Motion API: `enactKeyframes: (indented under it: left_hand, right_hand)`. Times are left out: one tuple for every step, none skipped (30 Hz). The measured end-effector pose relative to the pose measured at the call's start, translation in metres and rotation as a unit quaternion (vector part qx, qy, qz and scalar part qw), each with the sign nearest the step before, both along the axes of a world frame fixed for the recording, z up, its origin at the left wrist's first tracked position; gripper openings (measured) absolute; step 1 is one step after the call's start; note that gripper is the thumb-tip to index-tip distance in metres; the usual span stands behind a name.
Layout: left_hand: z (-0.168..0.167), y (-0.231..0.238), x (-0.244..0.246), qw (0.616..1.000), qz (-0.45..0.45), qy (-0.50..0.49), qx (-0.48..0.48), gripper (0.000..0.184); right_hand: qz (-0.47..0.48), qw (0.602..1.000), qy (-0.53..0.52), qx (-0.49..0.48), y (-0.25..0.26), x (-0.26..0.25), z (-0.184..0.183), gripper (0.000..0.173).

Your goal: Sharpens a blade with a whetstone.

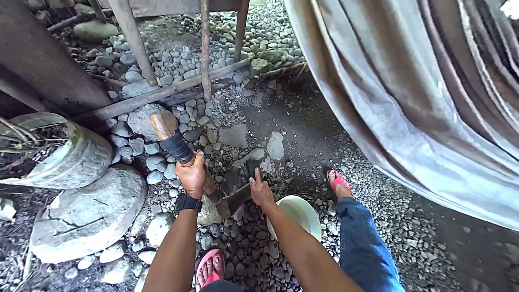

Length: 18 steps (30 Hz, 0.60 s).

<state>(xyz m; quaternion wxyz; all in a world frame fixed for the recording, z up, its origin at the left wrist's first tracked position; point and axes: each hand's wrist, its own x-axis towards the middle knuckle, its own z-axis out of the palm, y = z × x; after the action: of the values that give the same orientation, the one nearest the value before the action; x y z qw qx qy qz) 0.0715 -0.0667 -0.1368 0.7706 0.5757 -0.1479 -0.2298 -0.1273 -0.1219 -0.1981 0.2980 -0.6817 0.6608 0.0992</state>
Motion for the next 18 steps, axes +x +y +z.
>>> enactKeyframes:
  left_hand:
    - [0.001,0.000,0.001,1.000,0.002,0.001,-0.001,0.010]
    - [0.001,-0.001,0.002,1.000,0.003,0.005,0.000,0.010]
    - [0.002,-0.002,0.002,1.000,0.003,0.010,0.003,0.010]
    - [0.002,-0.003,0.002,1.000,0.001,0.013,0.007,0.010]
    - [0.002,-0.004,0.003,1.000,-0.001,0.013,0.008,0.010]
    - [0.002,-0.004,0.003,1.000,-0.004,0.013,0.007,0.011]
    - [0.001,-0.004,0.003,1.000,-0.007,0.015,0.005,0.011]
    - [0.000,-0.003,0.002,1.000,-0.008,0.015,0.000,0.012]
    - [-0.002,-0.002,0.002,1.000,-0.008,0.011,-0.006,0.012]
    - [-0.002,-0.001,0.002,1.000,-0.005,0.008,-0.013,0.011]
    - [-0.001,0.000,0.003,1.000,-0.002,0.007,-0.015,0.010]
    - [0.000,0.001,0.003,1.000,-0.002,0.010,-0.010,0.009]
    - [0.000,0.002,0.003,1.000,-0.004,0.015,-0.002,0.008]
    - [0.001,0.001,0.002,1.000,-0.007,0.020,0.006,0.008]
    - [0.001,0.000,0.002,1.000,-0.009,0.021,0.008,0.009]
    - [0.000,0.000,0.002,1.000,-0.011,0.019,0.008,0.009]
    - [-0.001,0.001,0.003,1.000,-0.013,0.018,0.005,0.010]
    - [-0.003,0.001,0.003,1.000,-0.017,0.015,0.001,0.010]
  right_hand:
    - [-0.003,1.000,-0.004,-0.004,0.004,0.001,-0.001,0.063]
    - [0.013,1.000,-0.009,-0.013,0.014,-0.003,-0.004,0.063]
    - [0.043,0.999,-0.003,-0.016,0.027,-0.010,-0.007,0.064]
    - [0.073,0.997,0.005,-0.010,0.038,-0.016,-0.009,0.064]
    - [0.093,0.996,0.011,-0.001,0.042,-0.020,-0.009,0.064]
    - [0.097,0.995,0.011,0.005,0.039,-0.020,-0.009,0.064]
    - [0.082,0.997,0.005,0.005,0.030,-0.018,-0.009,0.064]
    - [0.052,0.999,-0.010,-0.002,0.019,-0.014,-0.009,0.064]
    - [0.018,1.000,-0.024,-0.006,0.006,-0.009,-0.007,0.063]
    - [-0.005,1.000,-0.027,-0.003,-0.002,-0.004,-0.004,0.063]
    - [-0.013,1.000,-0.027,-0.002,-0.002,-0.001,-0.003,0.063]
    - [-0.007,1.000,-0.028,-0.011,0.007,-0.002,-0.005,0.063]
    - [0.010,0.999,-0.028,-0.017,0.022,-0.007,-0.008,0.064]
    - [0.035,0.999,-0.023,-0.020,0.037,-0.014,-0.013,0.064]
    - [0.058,0.998,-0.016,-0.019,0.049,-0.019,-0.016,0.065]
    - [0.071,0.997,-0.010,-0.016,0.053,-0.021,-0.018,0.065]
    - [0.073,0.997,-0.008,-0.015,0.050,-0.021,-0.019,0.065]
    - [0.061,0.998,-0.014,-0.019,0.040,-0.018,-0.017,0.065]
